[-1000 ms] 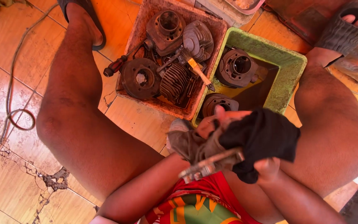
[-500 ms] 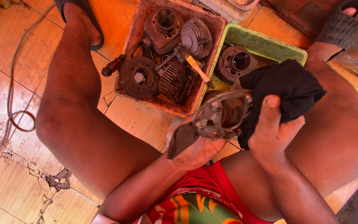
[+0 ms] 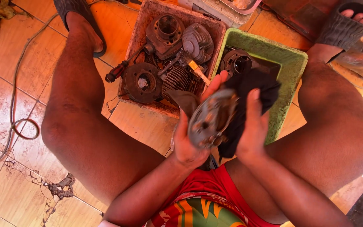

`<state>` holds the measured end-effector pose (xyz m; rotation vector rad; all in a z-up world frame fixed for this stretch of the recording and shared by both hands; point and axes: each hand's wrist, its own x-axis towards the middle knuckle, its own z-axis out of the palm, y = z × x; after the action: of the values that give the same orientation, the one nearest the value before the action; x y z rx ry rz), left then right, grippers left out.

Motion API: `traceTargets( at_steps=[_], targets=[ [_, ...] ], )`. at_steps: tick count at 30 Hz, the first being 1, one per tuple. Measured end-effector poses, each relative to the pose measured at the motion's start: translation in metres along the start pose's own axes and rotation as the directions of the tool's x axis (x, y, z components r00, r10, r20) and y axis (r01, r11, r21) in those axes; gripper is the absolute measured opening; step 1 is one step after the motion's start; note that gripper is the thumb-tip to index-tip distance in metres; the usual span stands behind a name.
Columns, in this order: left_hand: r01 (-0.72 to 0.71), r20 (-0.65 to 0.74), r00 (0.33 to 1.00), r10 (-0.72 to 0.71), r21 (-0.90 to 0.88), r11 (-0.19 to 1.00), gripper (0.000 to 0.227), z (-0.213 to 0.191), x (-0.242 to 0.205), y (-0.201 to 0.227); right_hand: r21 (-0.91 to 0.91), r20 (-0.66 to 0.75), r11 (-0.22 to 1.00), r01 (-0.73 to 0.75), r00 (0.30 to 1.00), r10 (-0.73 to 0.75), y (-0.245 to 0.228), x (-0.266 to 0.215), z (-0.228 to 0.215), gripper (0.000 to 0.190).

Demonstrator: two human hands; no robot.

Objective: The person sits on the floor and cleans a circular metal engine part. They pour liquid from a plastic bottle onto the part, scrub it with a brush, and wipe it with a black cloth. The person handles the part with both hands, turning it over to clean different sides.

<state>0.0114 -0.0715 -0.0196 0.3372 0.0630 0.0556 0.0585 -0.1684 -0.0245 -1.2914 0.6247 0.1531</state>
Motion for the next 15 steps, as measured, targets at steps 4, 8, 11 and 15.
traceTargets(
  at_steps=[4, 8, 11, 15],
  targets=[
    [-0.024, 0.044, 0.999, 0.021, 0.072, 0.997, 0.070, -0.004, 0.005, 0.018, -0.201, 0.174, 0.979, 0.039, 0.985, -0.004, 0.025, -0.022, -0.009, 0.059],
    [-0.151, 0.152, 0.981, 0.124, 0.188, 0.970, 0.054, -0.025, 0.019, 0.041, -0.222, 0.510, 0.952, -0.212, 0.806, 0.299, 0.064, -0.041, -0.040, 0.039],
    [-0.097, 0.130, 0.988, 0.079, 0.137, 0.986, 0.057, -0.023, 0.014, 0.049, -0.465, 0.640, 0.876, 0.129, 0.733, 0.232, 0.049, -0.026, -0.037, 0.029],
    [-0.019, 0.099, 0.995, -0.003, 0.220, 0.975, 0.061, -0.020, 0.011, 0.044, -0.617, 0.677, 0.687, 0.385, 0.704, 0.213, 0.023, -0.008, -0.037, 0.050]
  ],
)
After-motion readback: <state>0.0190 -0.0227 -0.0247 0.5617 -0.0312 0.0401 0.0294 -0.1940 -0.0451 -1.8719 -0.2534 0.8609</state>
